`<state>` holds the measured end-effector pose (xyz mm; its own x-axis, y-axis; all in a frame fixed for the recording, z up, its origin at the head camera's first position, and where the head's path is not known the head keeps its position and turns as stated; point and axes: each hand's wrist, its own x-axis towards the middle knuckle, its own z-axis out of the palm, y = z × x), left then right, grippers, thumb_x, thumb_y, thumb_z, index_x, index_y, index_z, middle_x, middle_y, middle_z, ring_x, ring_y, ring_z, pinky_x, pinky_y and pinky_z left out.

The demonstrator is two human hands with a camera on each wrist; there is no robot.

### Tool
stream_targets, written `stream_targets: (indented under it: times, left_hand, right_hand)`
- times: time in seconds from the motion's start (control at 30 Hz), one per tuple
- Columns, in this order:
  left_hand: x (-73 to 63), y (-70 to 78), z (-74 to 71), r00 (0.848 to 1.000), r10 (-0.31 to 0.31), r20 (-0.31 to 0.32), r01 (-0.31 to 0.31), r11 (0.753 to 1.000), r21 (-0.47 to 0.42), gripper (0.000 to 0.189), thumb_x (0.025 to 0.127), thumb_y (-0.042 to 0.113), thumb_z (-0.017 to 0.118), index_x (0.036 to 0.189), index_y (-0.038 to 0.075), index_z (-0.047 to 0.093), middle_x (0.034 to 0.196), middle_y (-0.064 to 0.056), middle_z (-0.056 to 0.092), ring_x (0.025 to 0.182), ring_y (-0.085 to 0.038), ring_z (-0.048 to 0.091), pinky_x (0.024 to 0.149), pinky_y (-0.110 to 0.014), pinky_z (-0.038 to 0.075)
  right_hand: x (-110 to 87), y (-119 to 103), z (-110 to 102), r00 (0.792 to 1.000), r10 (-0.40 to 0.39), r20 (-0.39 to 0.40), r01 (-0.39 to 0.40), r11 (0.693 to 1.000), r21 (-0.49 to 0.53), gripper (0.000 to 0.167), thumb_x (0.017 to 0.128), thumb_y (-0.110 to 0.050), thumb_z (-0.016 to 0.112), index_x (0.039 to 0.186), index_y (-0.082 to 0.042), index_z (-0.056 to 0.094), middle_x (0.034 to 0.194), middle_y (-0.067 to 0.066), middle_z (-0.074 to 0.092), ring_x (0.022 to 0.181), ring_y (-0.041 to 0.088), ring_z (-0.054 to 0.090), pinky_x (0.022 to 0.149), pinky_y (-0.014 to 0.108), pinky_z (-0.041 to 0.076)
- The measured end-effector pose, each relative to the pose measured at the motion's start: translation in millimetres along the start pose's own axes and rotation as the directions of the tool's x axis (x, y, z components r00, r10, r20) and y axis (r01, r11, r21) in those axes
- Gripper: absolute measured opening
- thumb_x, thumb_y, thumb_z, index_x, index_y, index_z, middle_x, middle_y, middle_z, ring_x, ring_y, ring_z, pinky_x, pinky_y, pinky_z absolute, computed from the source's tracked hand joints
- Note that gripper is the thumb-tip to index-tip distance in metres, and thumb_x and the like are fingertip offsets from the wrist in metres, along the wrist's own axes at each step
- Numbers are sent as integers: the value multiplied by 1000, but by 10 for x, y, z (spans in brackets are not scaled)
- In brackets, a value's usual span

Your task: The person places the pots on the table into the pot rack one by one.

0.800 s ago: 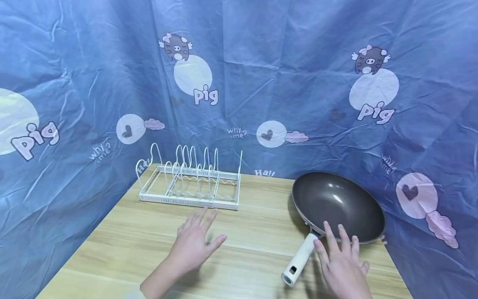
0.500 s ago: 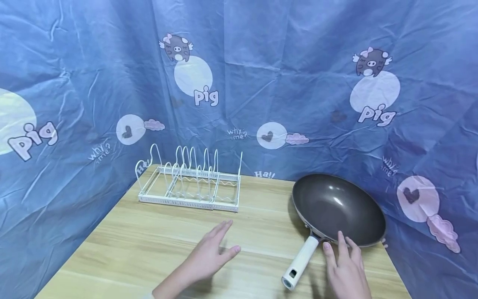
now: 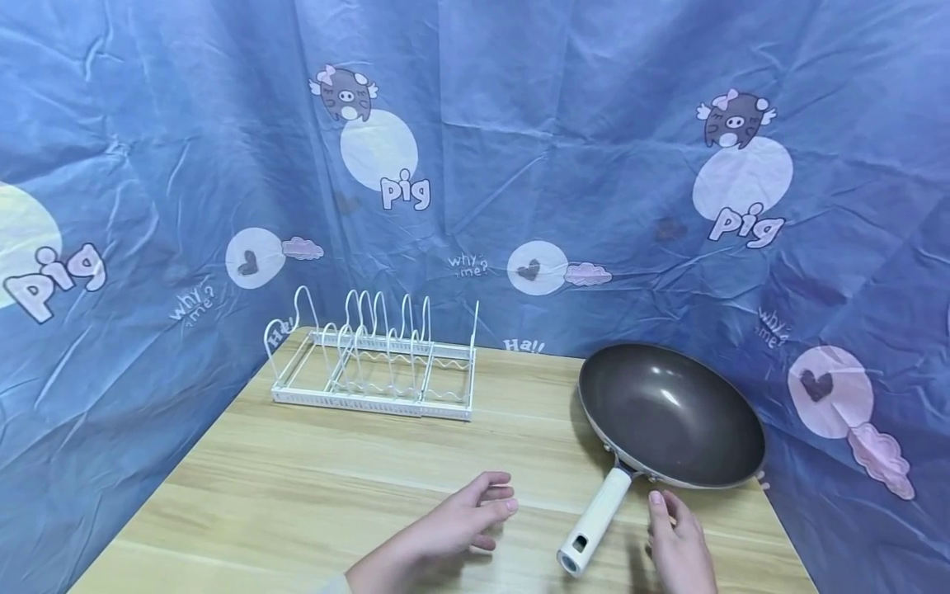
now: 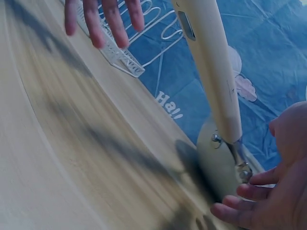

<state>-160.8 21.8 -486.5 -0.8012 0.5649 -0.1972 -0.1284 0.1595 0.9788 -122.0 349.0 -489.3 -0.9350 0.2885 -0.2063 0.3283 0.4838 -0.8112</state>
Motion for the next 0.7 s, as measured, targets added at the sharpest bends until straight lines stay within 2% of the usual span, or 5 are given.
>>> stream_targets:
  times: [0.13,0.3,0.43,0.57,0.7]
  left_hand:
    - [78,-35,140,998,-31,59,39,989,-141,66,107,36,67,161,8,40,158,-16,55,130,-36,67,105,-60,61]
    - [157,-34,347,987,-44,157,86,960,-266,65,108,28,65,163,7,37,150,-17,62,130,-39,68,107,-62,60]
    - [228,-20,505,966,-40,254,132,925,-357,78,107,23,66,169,4,24,143,-18,66,133,-41,67,112,-63,57]
    - [288,16,649,954,-29,298,157,897,-413,82,105,17,68,169,0,20,137,-13,69,121,-33,73,114,-58,56]
    - [335,51,736,947,19,320,141,872,-469,71,106,9,65,166,-2,29,140,-13,66,111,-16,71,116,-54,56]
  right_hand:
    - [41,19,65,996,9,83,-26,980,197,77,120,-39,19,162,23,1,163,52,21,129,43,69,88,21,64]
    - [108,62,118,987,9,162,-77,902,424,78,120,-40,22,162,21,0,148,41,54,95,-12,66,90,16,62]
    - [150,143,150,967,-117,228,-52,781,623,60,120,-36,27,156,10,38,122,-5,74,105,-3,70,95,20,62]
    - [149,128,163,948,-182,262,-83,653,753,31,120,-31,36,120,-25,67,115,-12,76,109,3,71,98,20,62]
    - [149,2,205,961,-140,237,-90,655,750,26,118,-27,46,117,-20,71,112,-6,79,107,7,75,96,22,63]
